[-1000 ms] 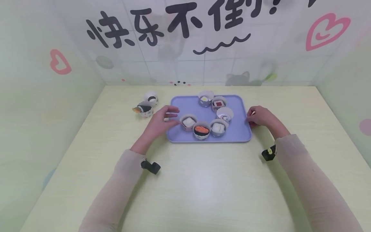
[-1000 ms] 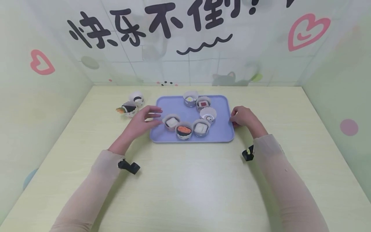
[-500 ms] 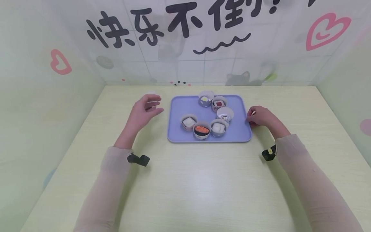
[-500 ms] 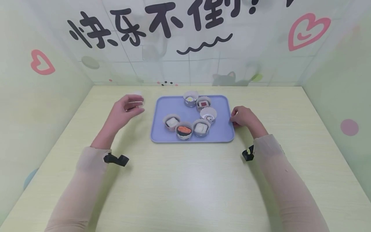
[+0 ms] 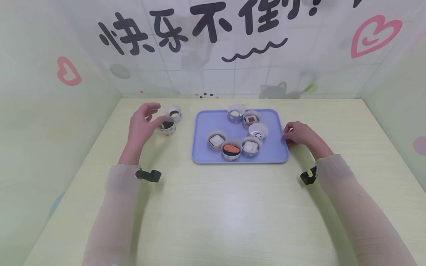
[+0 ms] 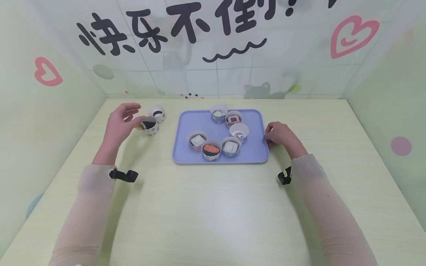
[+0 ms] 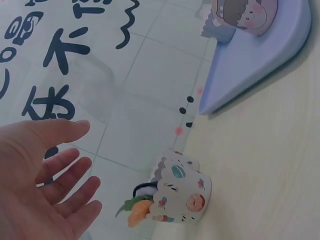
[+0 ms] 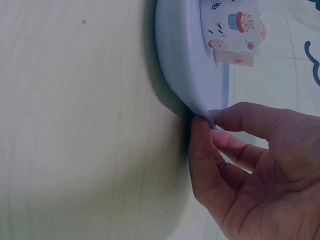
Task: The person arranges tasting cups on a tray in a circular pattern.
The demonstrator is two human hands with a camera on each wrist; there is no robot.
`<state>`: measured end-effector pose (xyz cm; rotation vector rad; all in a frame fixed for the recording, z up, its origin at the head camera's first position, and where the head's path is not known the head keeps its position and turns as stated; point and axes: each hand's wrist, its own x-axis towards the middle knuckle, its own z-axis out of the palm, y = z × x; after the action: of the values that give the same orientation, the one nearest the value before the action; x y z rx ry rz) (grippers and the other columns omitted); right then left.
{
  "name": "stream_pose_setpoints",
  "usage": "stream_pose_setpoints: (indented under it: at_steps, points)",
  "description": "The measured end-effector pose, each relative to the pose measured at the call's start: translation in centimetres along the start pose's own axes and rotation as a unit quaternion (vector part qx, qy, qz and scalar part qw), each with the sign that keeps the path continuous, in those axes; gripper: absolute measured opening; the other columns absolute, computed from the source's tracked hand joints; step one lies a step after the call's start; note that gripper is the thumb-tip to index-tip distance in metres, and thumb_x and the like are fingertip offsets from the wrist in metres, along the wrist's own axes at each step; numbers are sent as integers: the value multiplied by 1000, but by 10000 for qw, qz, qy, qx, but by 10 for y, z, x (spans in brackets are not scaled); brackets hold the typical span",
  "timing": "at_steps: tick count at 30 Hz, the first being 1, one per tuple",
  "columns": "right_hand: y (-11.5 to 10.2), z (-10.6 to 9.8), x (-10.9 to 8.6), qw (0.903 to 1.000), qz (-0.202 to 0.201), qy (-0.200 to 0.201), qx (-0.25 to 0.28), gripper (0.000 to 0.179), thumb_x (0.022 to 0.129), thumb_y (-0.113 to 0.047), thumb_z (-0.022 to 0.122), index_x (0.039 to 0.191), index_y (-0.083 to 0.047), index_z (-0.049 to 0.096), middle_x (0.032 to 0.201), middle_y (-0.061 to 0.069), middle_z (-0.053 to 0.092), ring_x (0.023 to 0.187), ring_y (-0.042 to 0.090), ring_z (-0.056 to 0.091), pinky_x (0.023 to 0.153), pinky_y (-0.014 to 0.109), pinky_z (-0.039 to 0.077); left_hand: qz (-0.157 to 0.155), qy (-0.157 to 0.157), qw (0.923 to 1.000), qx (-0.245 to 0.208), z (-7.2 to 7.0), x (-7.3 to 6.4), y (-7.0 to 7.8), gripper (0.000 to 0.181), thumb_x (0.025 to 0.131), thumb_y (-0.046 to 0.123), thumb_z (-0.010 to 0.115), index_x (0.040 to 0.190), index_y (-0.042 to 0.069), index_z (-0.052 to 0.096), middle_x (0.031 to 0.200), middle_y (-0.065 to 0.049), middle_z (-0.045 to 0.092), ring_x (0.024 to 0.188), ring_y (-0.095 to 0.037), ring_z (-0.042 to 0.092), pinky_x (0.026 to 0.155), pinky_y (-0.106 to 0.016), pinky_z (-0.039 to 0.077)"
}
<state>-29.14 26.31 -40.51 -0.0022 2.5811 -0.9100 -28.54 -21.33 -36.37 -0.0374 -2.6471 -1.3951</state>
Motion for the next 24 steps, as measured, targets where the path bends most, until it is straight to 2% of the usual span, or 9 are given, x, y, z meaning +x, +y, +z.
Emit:
stream_pose_setpoints:
  at_steps: [6, 12, 18, 24]
  points:
    - [-1, -1, 0, 10000, 17, -21, -17, 17, 92, -8, 62, 98, 5, 54, 73, 4, 65, 63, 5, 62, 62, 21, 51, -427, 35, 9991, 78, -1, 4, -17, 61, 93, 24, 72, 144, 4, 46, 151, -16, 47, 143, -31, 42, 123, -41, 33]
    - [0, -1, -2, 10000, 2, -27, -86, 17, 91, -9, 63, 98, 5, 55, 70, 2, 65, 63, 6, 61, 62, 22, 50, -777, -105, 9969, 44, 4, 7, -33, 70, 91, 26, 73, 149, 4, 39, 156, -16, 40, 145, -34, 39, 122, -44, 33]
    - [-1, -2, -2, 9999, 20, -31, -98, 17, 91, -9, 62, 98, 5, 55, 70, 2, 64, 63, 5, 60, 62, 22, 50, -1082, -196, 9939, 4, 9, 6, -38, 79, 89, 27, 75, 153, 7, 33, 160, -15, 35, 146, -35, 37, 120, -50, 36]
    - [-3, -3, -3, 9999, 28, -43, -130, 17, 91, -9, 62, 98, 5, 55, 71, 3, 65, 64, 6, 61, 63, 22, 49, -1159, -343, 9926, 132, 13, 4, -37, 84, 89, 26, 75, 156, 9, 28, 161, -13, 35, 145, -37, 37, 120, -50, 35]
